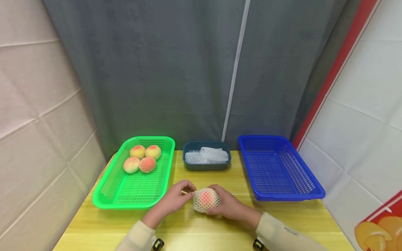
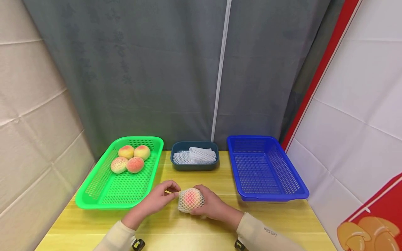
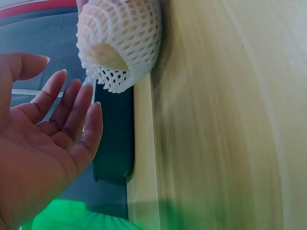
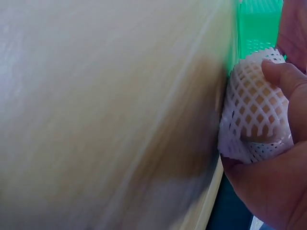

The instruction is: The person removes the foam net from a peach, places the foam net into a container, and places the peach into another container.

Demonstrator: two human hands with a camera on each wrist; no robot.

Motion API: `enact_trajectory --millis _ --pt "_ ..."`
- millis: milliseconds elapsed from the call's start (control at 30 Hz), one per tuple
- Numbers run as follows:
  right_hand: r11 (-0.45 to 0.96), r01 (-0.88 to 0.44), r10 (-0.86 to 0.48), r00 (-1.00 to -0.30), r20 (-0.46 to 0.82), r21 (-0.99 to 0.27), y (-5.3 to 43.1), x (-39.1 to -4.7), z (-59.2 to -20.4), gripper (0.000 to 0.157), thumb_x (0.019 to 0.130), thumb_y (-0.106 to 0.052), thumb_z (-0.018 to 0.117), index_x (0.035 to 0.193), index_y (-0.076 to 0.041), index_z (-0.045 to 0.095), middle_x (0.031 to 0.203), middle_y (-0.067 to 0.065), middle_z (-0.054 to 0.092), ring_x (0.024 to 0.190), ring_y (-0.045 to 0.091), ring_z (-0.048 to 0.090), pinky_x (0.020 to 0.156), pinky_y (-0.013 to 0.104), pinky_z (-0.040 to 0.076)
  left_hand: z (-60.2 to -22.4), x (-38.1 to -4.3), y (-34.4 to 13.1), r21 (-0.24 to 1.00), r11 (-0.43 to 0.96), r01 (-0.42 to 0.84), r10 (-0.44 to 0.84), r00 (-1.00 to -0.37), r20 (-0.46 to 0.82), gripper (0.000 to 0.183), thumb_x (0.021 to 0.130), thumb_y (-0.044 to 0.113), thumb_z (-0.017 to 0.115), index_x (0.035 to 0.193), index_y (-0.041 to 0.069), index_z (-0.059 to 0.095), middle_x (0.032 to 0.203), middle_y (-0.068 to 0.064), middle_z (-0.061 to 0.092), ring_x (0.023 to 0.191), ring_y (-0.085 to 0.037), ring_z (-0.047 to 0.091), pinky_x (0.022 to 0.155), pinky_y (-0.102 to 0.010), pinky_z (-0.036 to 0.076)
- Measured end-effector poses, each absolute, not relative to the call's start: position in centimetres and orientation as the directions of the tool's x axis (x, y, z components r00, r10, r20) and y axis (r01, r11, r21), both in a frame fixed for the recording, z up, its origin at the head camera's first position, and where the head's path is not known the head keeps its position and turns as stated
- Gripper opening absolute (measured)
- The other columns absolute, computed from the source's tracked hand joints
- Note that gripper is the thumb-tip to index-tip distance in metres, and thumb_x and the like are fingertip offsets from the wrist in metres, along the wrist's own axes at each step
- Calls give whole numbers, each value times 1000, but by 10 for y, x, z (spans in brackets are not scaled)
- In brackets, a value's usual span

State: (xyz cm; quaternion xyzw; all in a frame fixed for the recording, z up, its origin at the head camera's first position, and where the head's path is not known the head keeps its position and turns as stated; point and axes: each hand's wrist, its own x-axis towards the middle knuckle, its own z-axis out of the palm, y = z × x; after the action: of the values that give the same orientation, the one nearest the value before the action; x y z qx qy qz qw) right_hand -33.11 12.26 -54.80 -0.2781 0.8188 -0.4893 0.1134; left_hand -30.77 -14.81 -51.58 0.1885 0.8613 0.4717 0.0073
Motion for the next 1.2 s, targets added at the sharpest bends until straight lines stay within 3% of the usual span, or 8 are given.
enact_trajectory --millis 167,400,633,867,1033,1200 --pt "353 -336 -519 -847 116 -873 125 -331 -544 82 84 -19 97 153 -10 53 136 6 67 119 21 65 104 41 54 -517 -308 -148 825 470 315 313 -933 179 5 106 16 72 107 12 73 105 1 72 104 -19 68 88 -36 60" --pt "333 -393 -509 -840 187 -857 127 -332 -519 85 83 -19 98 154 -7 53 139 10 67 120 24 66 104 40 54 -512 -307 -151 824 421 379 296 -916 270 7 103 11 77 109 13 76 103 3 74 97 -15 70 84 -31 61" --pt "306 -468 -542 -802 252 -829 127 -328 -502 85 82 -18 99 153 -5 55 141 12 66 122 25 66 104 36 55 -505 -311 -154 797 309 519 384 -835 395 27 98 7 83 124 12 76 121 -3 74 113 -29 73 99 -44 62" --pt "274 -479 -554 -787 270 -834 123 -323 -501 84 83 -20 99 153 -9 55 142 9 66 123 24 65 107 36 54 -500 -308 -148 807 261 530 470 -800 373 56 88 -6 83 140 5 65 138 -11 64 129 -35 65 110 -52 56" --pt "281 -432 -531 -814 236 -857 121 -319 -498 84 82 -24 100 154 -13 56 144 5 66 126 23 64 108 36 53 -497 -306 -144 810 276 518 478 -805 352 66 82 -8 82 142 7 59 142 -10 60 131 -33 61 109 -44 58" --pt "264 -437 -537 -807 246 -860 117 -318 -494 84 82 -22 100 152 -8 56 144 9 66 125 25 65 107 35 54 -495 -306 -141 809 279 517 474 -807 352 69 79 -3 82 143 10 57 143 -8 59 131 -29 58 108 -41 58"
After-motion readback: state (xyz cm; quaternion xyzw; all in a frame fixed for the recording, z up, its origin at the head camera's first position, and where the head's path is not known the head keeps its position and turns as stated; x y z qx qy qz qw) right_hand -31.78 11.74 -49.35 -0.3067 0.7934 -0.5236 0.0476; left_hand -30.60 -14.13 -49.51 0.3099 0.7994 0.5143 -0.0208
